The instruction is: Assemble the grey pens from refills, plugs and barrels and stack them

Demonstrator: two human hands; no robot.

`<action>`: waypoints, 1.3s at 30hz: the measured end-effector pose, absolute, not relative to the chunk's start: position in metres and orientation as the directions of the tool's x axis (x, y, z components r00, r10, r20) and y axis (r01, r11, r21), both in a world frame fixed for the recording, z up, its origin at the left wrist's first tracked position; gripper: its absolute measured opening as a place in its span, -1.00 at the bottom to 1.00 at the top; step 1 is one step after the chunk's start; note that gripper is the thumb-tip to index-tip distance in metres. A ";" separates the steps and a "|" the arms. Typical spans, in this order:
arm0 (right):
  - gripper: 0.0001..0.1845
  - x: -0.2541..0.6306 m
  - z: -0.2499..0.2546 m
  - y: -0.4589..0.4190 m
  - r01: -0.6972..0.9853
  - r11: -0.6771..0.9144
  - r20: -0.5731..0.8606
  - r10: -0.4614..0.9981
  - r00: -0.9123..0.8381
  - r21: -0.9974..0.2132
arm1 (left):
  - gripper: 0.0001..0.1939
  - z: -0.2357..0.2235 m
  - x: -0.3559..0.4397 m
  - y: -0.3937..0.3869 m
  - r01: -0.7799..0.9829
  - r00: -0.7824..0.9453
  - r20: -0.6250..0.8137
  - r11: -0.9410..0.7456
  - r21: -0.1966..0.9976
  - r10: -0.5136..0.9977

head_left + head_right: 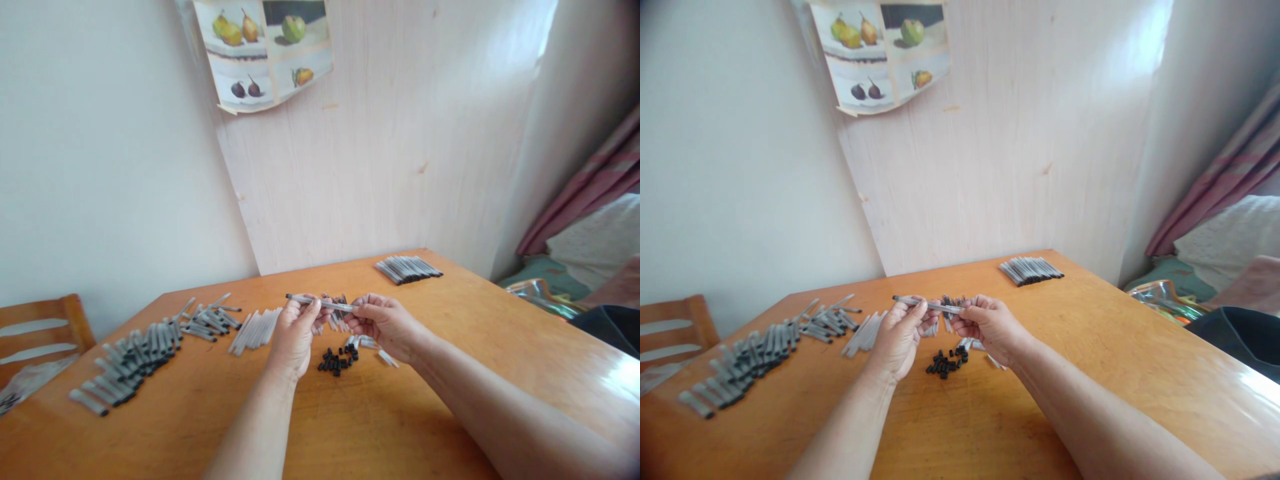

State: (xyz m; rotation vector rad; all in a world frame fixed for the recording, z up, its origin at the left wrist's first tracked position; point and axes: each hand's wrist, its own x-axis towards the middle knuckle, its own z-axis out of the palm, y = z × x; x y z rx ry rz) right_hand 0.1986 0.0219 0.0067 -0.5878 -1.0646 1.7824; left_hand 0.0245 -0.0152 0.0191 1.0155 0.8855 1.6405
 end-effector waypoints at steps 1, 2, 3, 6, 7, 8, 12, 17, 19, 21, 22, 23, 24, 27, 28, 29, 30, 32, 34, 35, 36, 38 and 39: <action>-0.84 0.199 0.007 0.022 -0.476 -0.179 0.059 0.894 -0.443 -0.861 | -0.71 0.020 0.024 -0.016 -0.352 -0.170 0.210 -0.259 0.899 0.963; -0.84 0.200 0.007 0.022 -0.473 -0.184 0.056 0.892 -0.449 -0.862 | -0.72 0.021 0.024 -0.016 -0.351 -0.164 0.211 -0.257 0.900 0.964; -0.84 0.200 0.008 0.022 -0.471 -0.188 0.055 0.889 -0.455 -0.862 | -0.72 0.021 0.023 -0.016 -0.350 -0.160 0.211 -0.255 0.902 0.964; -0.82 0.201 0.009 0.021 -0.468 -0.187 0.060 0.884 -0.463 -0.864 | -0.71 0.022 0.023 -0.017 -0.348 -0.151 0.206 -0.247 0.904 0.967; -0.82 0.201 0.010 0.021 -0.468 -0.182 0.063 0.885 -0.461 -0.865 | -0.71 0.022 0.024 -0.017 -0.348 -0.152 0.207 -0.249 0.904 0.966; -0.81 0.201 0.010 0.020 -0.470 -0.175 0.068 0.888 -0.455 -0.865 | -0.70 0.022 0.024 -0.017 -0.348 -0.156 0.211 -0.253 0.903 0.965; -0.79 0.198 0.011 0.018 -0.486 -0.150 0.080 0.904 -0.420 -0.861 | -0.68 0.022 0.028 -0.017 -0.350 -0.193 0.233 -0.289 0.891 0.953; -0.76 0.194 0.009 0.017 -0.504 -0.123 0.097 0.916 -0.389 -0.855 | -0.66 0.019 0.032 -0.017 -0.366 -0.239 0.236 -0.313 0.877 0.942; -0.75 0.194 0.008 0.016 -0.508 -0.109 0.112 0.916 -0.384 -0.854 | -0.66 0.019 0.034 -0.017 -0.381 -0.248 0.221 -0.304 0.873 0.943; -0.75 0.194 0.008 0.016 -0.499 -0.092 0.121 0.918 -0.378 -0.862 | -0.66 0.019 0.034 -0.017 -0.394 -0.248 0.206 -0.292 0.871 0.947; -0.75 0.194 0.008 0.016 -0.491 -0.086 0.122 0.918 -0.377 -0.867 | -0.66 0.019 0.035 -0.017 -0.399 -0.246 0.200 -0.287 0.871 0.949; -0.76 0.194 0.008 0.016 -0.481 -0.083 0.121 0.918 -0.377 -0.873 | -0.67 0.019 0.034 -0.017 -0.402 -0.243 0.194 -0.280 0.872 0.951; -0.76 0.194 0.008 0.017 -0.472 -0.083 0.117 0.918 -0.380 -0.878 | -0.67 0.019 0.034 -0.017 -0.403 -0.240 0.190 -0.276 0.873 0.952; -0.78 0.193 0.007 0.018 -0.454 -0.096 0.106 0.911 -0.399 -0.886 | -0.68 0.018 0.032 -0.015 -0.400 -0.235 0.191 -0.274 0.875 0.953; -0.79 0.192 0.007 0.018 -0.449 -0.098 0.105 0.908 -0.405 -0.888 | -0.69 0.017 0.031 -0.014 -0.400 -0.235 0.194 -0.277 0.874 0.952; -0.78 0.192 0.007 0.017 -0.442 -0.099 0.104 0.905 -0.412 -0.892 | -0.69 0.017 0.030 -0.013 -0.400 -0.237 0.199 -0.282 0.872 0.951; -0.78 0.191 0.008 0.017 -0.436 -0.098 0.105 0.903 -0.417 -0.895 | -0.69 0.017 0.030 -0.013 -0.401 -0.239 0.203 -0.288 0.870 0.949; -0.77 0.190 0.008 0.015 -0.419 -0.093 0.105 0.900 -0.424 -0.903 | -0.70 0.017 0.028 -0.012 -0.402 -0.243 0.210 -0.296 0.866 0.947; -0.75 0.191 0.009 0.015 -0.391 -0.090 0.096 0.898 -0.430 -0.916 | -0.70 0.017 0.028 -0.012 -0.395 -0.241 0.214 -0.297 0.869 0.947; -0.74 0.192 0.009 0.015 -0.369 -0.083 0.089 0.901 -0.425 -0.926 | -0.70 0.017 0.027 -0.012 -0.387 -0.241 0.214 -0.296 0.873 0.947; -0.73 0.193 0.009 0.016 -0.340 -0.068 0.083 0.908 -0.410 -0.938 | -0.69 0.016 0.027 -0.012 -0.375 -0.243 0.212 -0.294 0.879 0.946; -0.71 0.196 0.009 0.019 -0.270 -0.010 0.088 0.933 -0.348 -0.963 | -0.67 0.016 0.026 -0.012 -0.343 -0.253 0.210 -0.290 0.893 0.944; -0.71 0.197 0.009 0.021 -0.234 0.028 0.102 0.945 -0.311 -0.972 | -0.65 0.015 0.026 -0.013 -0.324 -0.259 0.209 -0.289 0.901 0.943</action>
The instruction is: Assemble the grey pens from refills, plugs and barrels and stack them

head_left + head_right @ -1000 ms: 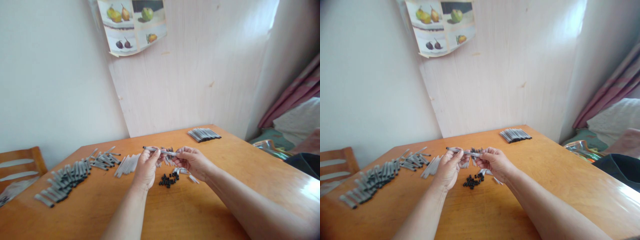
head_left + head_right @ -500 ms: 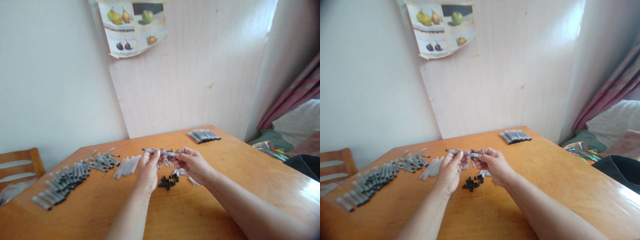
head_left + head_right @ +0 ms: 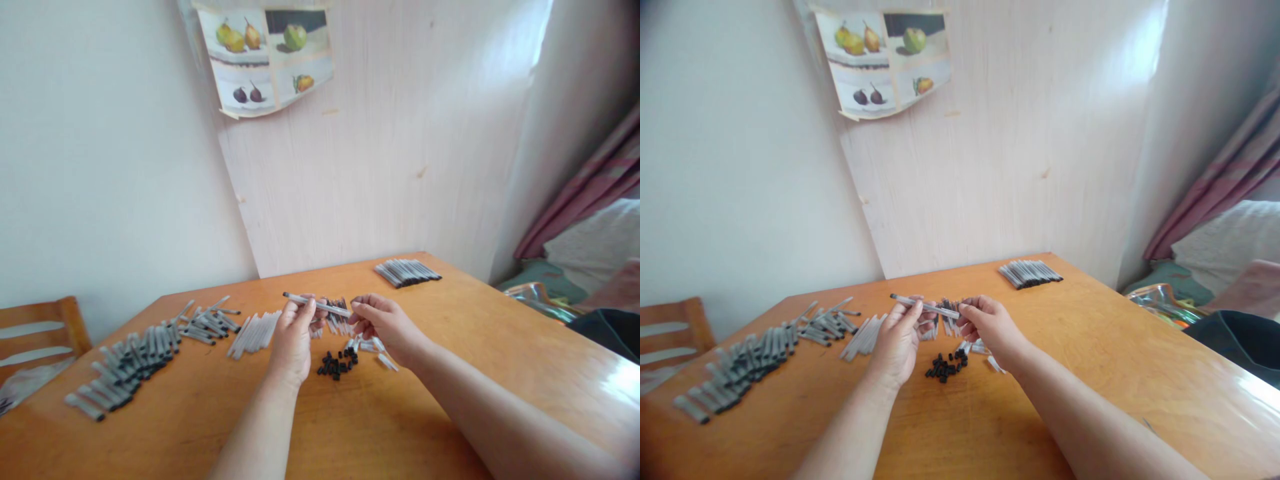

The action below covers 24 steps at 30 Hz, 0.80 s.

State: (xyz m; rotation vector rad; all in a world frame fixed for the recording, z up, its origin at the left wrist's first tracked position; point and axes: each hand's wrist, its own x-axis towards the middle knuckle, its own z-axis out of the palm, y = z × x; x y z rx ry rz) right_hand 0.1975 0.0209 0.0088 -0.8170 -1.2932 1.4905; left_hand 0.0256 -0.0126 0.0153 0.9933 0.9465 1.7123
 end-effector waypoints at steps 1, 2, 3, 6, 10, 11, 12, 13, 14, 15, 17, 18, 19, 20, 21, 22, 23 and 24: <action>-0.72 0.199 0.009 0.022 -0.199 0.065 0.119 0.955 -0.271 -0.978 | -0.64 0.015 0.025 -0.013 -0.305 -0.262 0.211 -0.288 0.908 0.942; -0.74 0.199 0.009 0.024 -0.169 0.098 0.137 0.962 -0.235 -0.981 | -0.63 0.014 0.024 -0.013 -0.285 -0.261 0.215 -0.288 0.914 0.941; -0.76 0.200 0.009 0.025 -0.142 0.124 0.152 0.966 -0.207 -0.982 | -0.62 0.014 0.024 -0.013 -0.265 -0.257 0.222 -0.290 0.920 0.940; -0.79 0.199 0.010 0.025 -0.090 0.164 0.177 0.972 -0.156 -0.982 | -0.61 0.013 0.023 -0.012 -0.202 -0.249 0.251 -0.304 0.931 0.935; -0.81 0.195 0.010 0.023 -0.062 0.177 0.186 0.963 -0.197 -0.982 | -0.62 0.012 0.026 -0.011 -0.115 -0.248 0.277 -0.313 0.943 0.928; -0.82 0.194 0.010 0.023 -0.053 0.181 0.188 0.959 -0.212 -0.982 | -0.63 0.012 0.027 -0.011 -0.095 -0.245 0.282 -0.312 0.945 0.928; -0.82 0.193 0.009 0.022 -0.044 0.187 0.193 0.955 -0.225 -0.981 | -0.62 0.011 0.027 -0.011 -0.076 -0.241 0.286 -0.312 0.947 0.927; -0.82 0.193 0.008 0.022 -0.038 0.195 0.199 0.951 -0.235 -0.980 | -0.62 0.010 0.028 -0.011 -0.057 -0.237 0.291 -0.312 0.948 0.927; -0.82 0.193 0.008 0.022 -0.039 0.205 0.208 0.947 -0.244 -0.978 | -0.62 0.009 0.029 -0.011 -0.039 -0.233 0.297 -0.314 0.949 0.926; -0.81 0.193 0.008 0.022 -0.045 0.214 0.218 0.943 -0.253 -0.976 | -0.63 0.009 0.029 -0.010 -0.019 -0.229 0.311 -0.324 0.946 0.922; -0.78 0.194 0.008 0.021 -0.065 0.228 0.238 0.932 -0.273 -0.971 | -0.68 0.008 0.028 -0.010 0.058 -0.216 0.378 -0.375 0.925 0.900; -0.77 0.195 0.009 0.020 -0.077 0.232 0.245 0.928 -0.281 -0.970 | -0.72 0.007 0.027 -0.009 0.131 -0.202 0.430 -0.411 0.902 0.880; -0.75 0.195 0.010 0.019 -0.088 0.237 0.252 0.924 -0.288 -0.968 | -0.74 0.006 0.026 -0.009 0.225 -0.180 0.485 -0.444 0.867 0.856; -0.73 0.196 0.012 0.018 -0.097 0.242 0.260 0.919 -0.296 -0.965 | -0.75 0.006 0.025 -0.008 0.332 -0.147 0.536 -0.469 0.818 0.831; -0.71 0.196 0.014 0.017 -0.102 0.247 0.267 0.915 -0.303 -0.964 | -0.76 0.005 0.024 -0.008 0.435 -0.109 0.576 -0.482 0.760 0.810; -0.70 0.196 0.016 0.015 -0.103 0.255 0.275 0.911 -0.307 -0.961 | -0.75 0.004 0.023 -0.008 0.524 -0.070 0.603 -0.486 0.700 0.794; -0.68 0.197 0.017 0.014 -0.098 0.266 0.283 0.908 -0.309 -0.959 | -0.73 0.002 0.022 -0.007 0.591 -0.037 0.620 -0.483 0.646 0.784; -0.67 0.197 0.018 0.013 -0.085 0.277 0.290 0.905 -0.310 -0.957 | -0.72 0.000 0.021 -0.007 0.641 -0.011 0.630 -0.478 0.600 0.776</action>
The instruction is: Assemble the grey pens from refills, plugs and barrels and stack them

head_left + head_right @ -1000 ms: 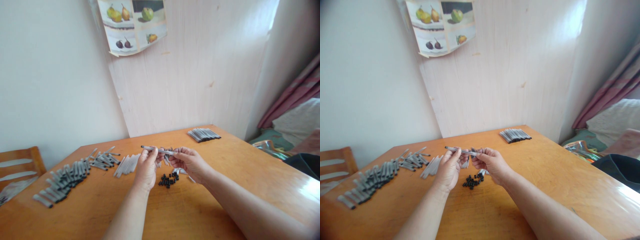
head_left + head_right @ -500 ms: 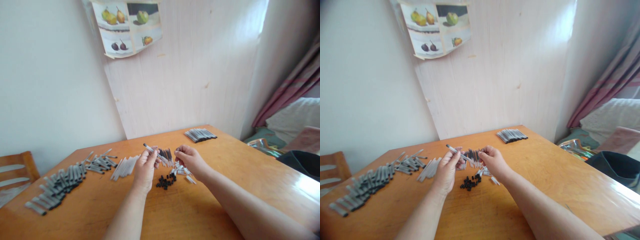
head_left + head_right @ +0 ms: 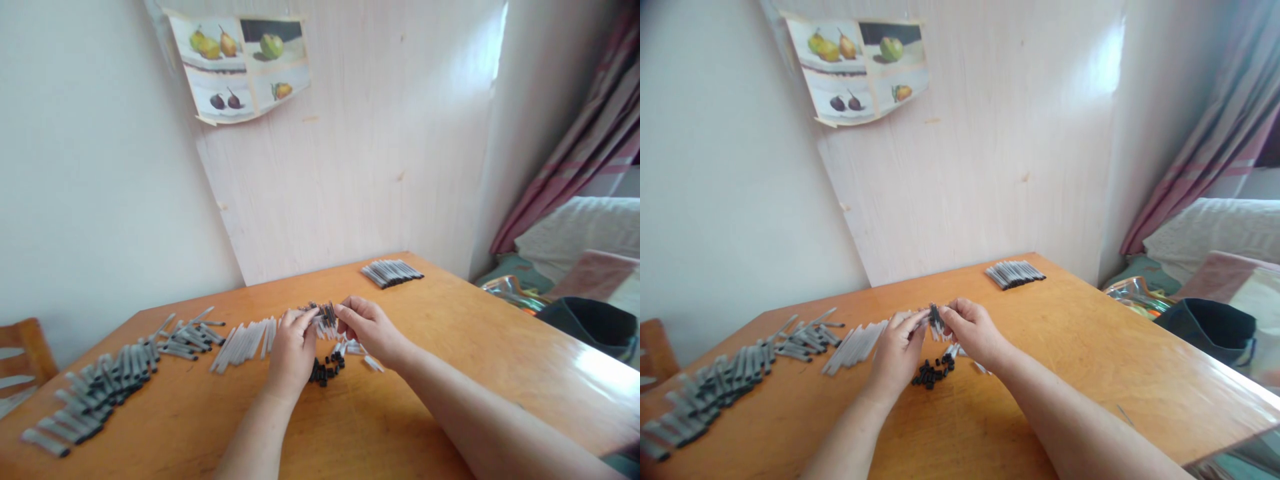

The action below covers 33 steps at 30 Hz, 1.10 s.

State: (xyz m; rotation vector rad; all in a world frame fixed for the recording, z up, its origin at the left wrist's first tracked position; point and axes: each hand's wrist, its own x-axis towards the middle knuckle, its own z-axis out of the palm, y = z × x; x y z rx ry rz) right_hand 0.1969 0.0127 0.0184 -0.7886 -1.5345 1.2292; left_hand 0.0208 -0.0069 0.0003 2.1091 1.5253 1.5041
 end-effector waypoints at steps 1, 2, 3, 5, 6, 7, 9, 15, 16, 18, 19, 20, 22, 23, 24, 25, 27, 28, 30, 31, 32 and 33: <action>-0.67 0.197 0.019 0.012 -0.069 0.289 0.296 0.903 -0.311 -0.955 | -0.70 -0.002 0.020 -0.007 0.679 0.008 0.639 -0.473 0.561 0.769; -0.68 0.197 0.019 0.012 -0.050 0.302 0.303 0.901 -0.310 -0.952 | -0.69 -0.003 0.019 -0.006 0.710 0.022 0.645 -0.466 0.528 0.764; -0.70 0.197 0.018 0.012 -0.026 0.319 0.311 0.900 -0.307 -0.948 | -0.68 -0.005 0.018 -0.005 0.735 0.032 0.650 -0.458 0.500 0.760; -0.76 0.196 0.016 0.014 0.057 0.366 0.334 0.895 -0.294 -0.929 | -0.66 -0.008 0.017 -0.004 0.771 0.045 0.657 -0.444 0.456 0.753; -0.79 0.196 0.014 0.015 0.117 0.394 0.350 0.893 -0.285 -0.912 | -0.66 -0.009 0.016 -0.003 0.785 0.050 0.658 -0.437 0.439 0.751; -0.81 0.196 0.012 0.016 0.181 0.421 0.364 0.889 -0.279 -0.889 | -0.65 -0.010 0.016 -0.003 0.797 0.055 0.659 -0.431 0.424 0.750; -0.85 0.196 0.008 0.018 0.295 0.463 0.387 0.878 -0.283 -0.836 | -0.64 -0.010 0.015 -0.002 0.814 0.068 0.661 -0.424 0.396 0.748; -0.84 0.195 0.005 0.016 0.506 0.531 0.429 0.847 -0.313 -0.679 | -0.63 -0.010 0.014 -0.002 0.836 0.115 0.662 -0.432 0.339 0.741; -0.84 0.195 0.005 0.015 0.532 0.535 0.429 0.845 -0.319 -0.657 | -0.63 -0.011 0.013 -0.002 0.834 0.119 0.662 -0.435 0.338 0.740; -0.85 0.194 0.007 0.013 0.582 0.534 0.426 0.844 -0.325 -0.614 | -0.62 -0.012 0.013 0.000 0.826 0.124 0.663 -0.447 0.343 0.738; -0.85 0.194 0.008 0.012 0.606 0.530 0.425 0.845 -0.324 -0.592 | -0.62 -0.013 0.013 0.000 0.820 0.129 0.664 -0.456 0.346 0.736; -0.85 0.194 0.009 0.012 0.630 0.526 0.424 0.847 -0.322 -0.571 | -0.62 -0.014 0.013 0.001 0.813 0.136 0.664 -0.466 0.349 0.735; -0.85 0.193 0.010 0.011 0.669 0.515 0.428 0.849 -0.311 -0.535 | -0.60 -0.015 0.014 0.001 0.801 0.140 0.667 -0.479 0.358 0.732; -0.85 0.193 0.011 0.011 0.683 0.511 0.432 0.849 -0.304 -0.522 | -0.58 -0.015 0.015 0.001 0.800 0.130 0.673 -0.478 0.364 0.728; -0.84 0.194 0.011 0.011 0.694 0.505 0.436 0.850 -0.297 -0.512 | -0.56 -0.014 0.015 0.001 0.804 0.108 0.682 -0.468 0.368 0.723; -0.84 0.194 0.011 0.011 0.703 0.500 0.441 0.850 -0.287 -0.505 | -0.54 -0.013 0.015 0.000 0.813 0.077 0.695 -0.449 0.371 0.715; -0.86 0.195 0.011 0.012 0.716 0.493 0.448 0.851 -0.276 -0.495 | -0.52 -0.011 0.013 0.000 0.835 -0.002 0.724 -0.397 0.381 0.690; -0.86 0.195 0.011 0.013 0.723 0.487 0.448 0.852 -0.270 -0.490 | -0.53 -0.010 0.011 0.000 0.845 -0.043 0.736 -0.369 0.387 0.675; -0.87 0.195 0.011 0.013 0.746 0.467 0.444 0.859 -0.255 -0.475 | -0.56 -0.009 0.004 0.001 0.859 -0.121 0.757 -0.315 0.404 0.643; -0.87 0.195 0.012 0.012 0.759 0.455 0.441 0.863 -0.246 -0.466 | -0.57 -0.009 0.001 0.002 0.868 -0.155 0.761 -0.281 0.409 0.630; -0.87 0.195 0.014 0.012 0.772 0.445 0.442 0.865 -0.238 -0.454 | -0.58 -0.010 -0.003 0.003 0.881 -0.181 0.763 -0.243 0.407 0.620; -0.87 0.196 0.017 0.012 0.782 0.438 0.446 0.865 -0.232 -0.443 | -0.60 -0.010 -0.006 0.005 0.893 -0.192 0.765 -0.214 0.395 0.614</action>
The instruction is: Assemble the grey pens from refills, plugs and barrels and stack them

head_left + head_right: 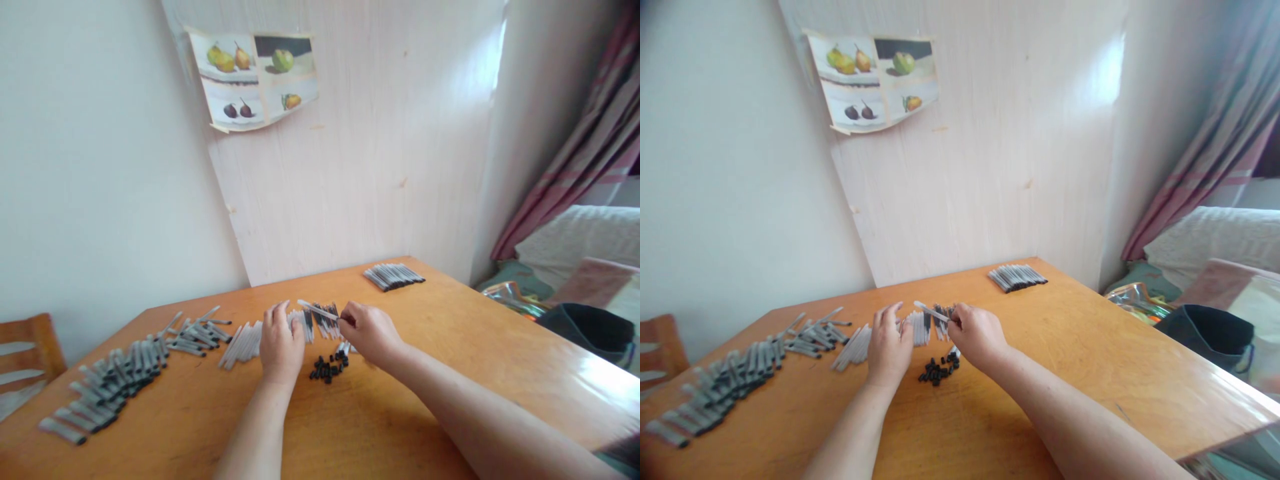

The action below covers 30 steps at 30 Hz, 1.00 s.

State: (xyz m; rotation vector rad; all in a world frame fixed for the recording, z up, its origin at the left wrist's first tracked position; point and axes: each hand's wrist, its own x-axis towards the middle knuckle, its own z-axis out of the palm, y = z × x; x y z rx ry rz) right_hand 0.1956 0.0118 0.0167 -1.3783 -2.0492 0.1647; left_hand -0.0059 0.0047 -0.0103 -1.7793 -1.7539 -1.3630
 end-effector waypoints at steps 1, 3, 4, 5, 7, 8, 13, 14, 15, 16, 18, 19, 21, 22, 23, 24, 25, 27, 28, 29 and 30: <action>-0.87 0.196 0.020 0.012 0.791 0.433 0.450 0.864 -0.226 -0.433 | -0.61 -0.011 -0.008 0.006 0.906 -0.195 0.768 -0.187 0.379 0.610; -0.85 0.199 0.029 0.015 0.805 0.419 0.464 0.862 -0.206 -0.420 | -0.64 -0.013 -0.011 0.008 0.928 -0.186 0.774 -0.151 0.341 0.606; -0.84 0.202 0.034 0.017 0.812 0.403 0.469 0.864 -0.184 -0.422 | -0.65 -0.013 -0.011 0.008 0.935 -0.183 0.774 -0.135 0.327 0.607; -0.82 0.206 0.040 0.021 0.816 0.387 0.478 0.864 -0.158 -0.429 | -0.66 -0.014 -0.011 0.008 0.941 -0.183 0.771 -0.120 0.318 0.610; -0.81 0.216 0.049 0.033 0.813 0.373 0.506 0.855 -0.113 -0.447 | -0.67 -0.014 -0.011 0.009 0.947 -0.188 0.759 -0.090 0.309 0.623; -0.80 0.223 0.052 0.040 0.813 0.359 0.523 0.849 -0.080 -0.459 | -0.67 -0.014 -0.011 0.009 0.949 -0.193 0.754 -0.076 0.306 0.628; -0.72 0.266 0.049 0.086 0.822 0.202 0.501 0.858 0.114 -0.533 | -0.66 -0.014 -0.012 0.009 0.952 -0.217 0.747 -0.032 0.303 0.628; -0.71 0.275 0.046 0.095 0.827 0.161 0.492 0.857 0.153 -0.538 | -0.67 -0.014 -0.012 0.010 0.953 -0.217 0.748 -0.032 0.303 0.627; -0.71 0.282 0.042 0.103 0.833 0.123 0.489 0.851 0.191 -0.540 | -0.67 -0.013 -0.012 0.010 0.953 -0.214 0.748 -0.033 0.301 0.628; -0.71 0.289 0.039 0.110 0.839 0.096 0.482 0.851 0.210 -0.536 | -0.67 -0.013 -0.012 0.010 0.954 -0.210 0.747 -0.036 0.299 0.630; -0.70 0.298 0.034 0.121 0.850 0.042 0.457 0.857 0.239 -0.524 | -0.68 -0.013 -0.012 0.011 0.956 -0.201 0.749 -0.040 0.290 0.631; -0.69 0.301 0.031 0.125 0.857 0.014 0.444 0.860 0.252 -0.514 | -0.67 -0.014 -0.012 0.011 0.957 -0.197 0.752 -0.042 0.286 0.629; -0.68 0.304 0.027 0.131 0.869 -0.034 0.415 0.869 0.270 -0.494 | -0.67 -0.014 -0.013 0.011 0.961 -0.185 0.758 -0.047 0.272 0.625; -0.67 0.304 0.025 0.133 0.872 -0.056 0.399 0.873 0.279 -0.486 | -0.67 -0.015 -0.013 0.011 0.963 -0.179 0.762 -0.048 0.266 0.623; -0.67 0.305 0.023 0.135 0.875 -0.075 0.385 0.877 0.286 -0.479 | -0.67 -0.015 -0.014 0.012 0.964 -0.175 0.765 -0.049 0.260 0.620; -0.67 0.305 0.021 0.137 0.877 -0.091 0.374 0.880 0.293 -0.473 | -0.67 -0.015 -0.014 0.012 0.966 -0.171 0.768 -0.050 0.256 0.618; -0.68 0.305 0.018 0.140 0.879 -0.104 0.364 0.882 0.297 -0.465 | -0.67 -0.016 -0.015 0.012 0.966 -0.168 0.770 -0.053 0.253 0.615; -0.69 0.305 0.013 0.144 0.889 -0.123 0.355 0.886 0.299 -0.441 | -0.67 -0.016 -0.016 0.013 0.967 -0.157 0.775 -0.065 0.247 0.612; -0.70 0.304 0.011 0.146 0.896 -0.127 0.353 0.888 0.294 -0.426 | -0.67 -0.016 -0.017 0.014 0.967 -0.149 0.778 -0.075 0.244 0.611; -0.70 0.304 0.008 0.148 0.903 -0.129 0.350 0.892 0.287 -0.410 | -0.67 -0.016 -0.018 0.014 0.967 -0.140 0.780 -0.086 0.240 0.610; -0.70 0.304 0.006 0.150 0.909 -0.132 0.346 0.895 0.281 -0.396 | -0.67 -0.017 -0.018 0.015 0.967 -0.132 0.783 -0.094 0.236 0.607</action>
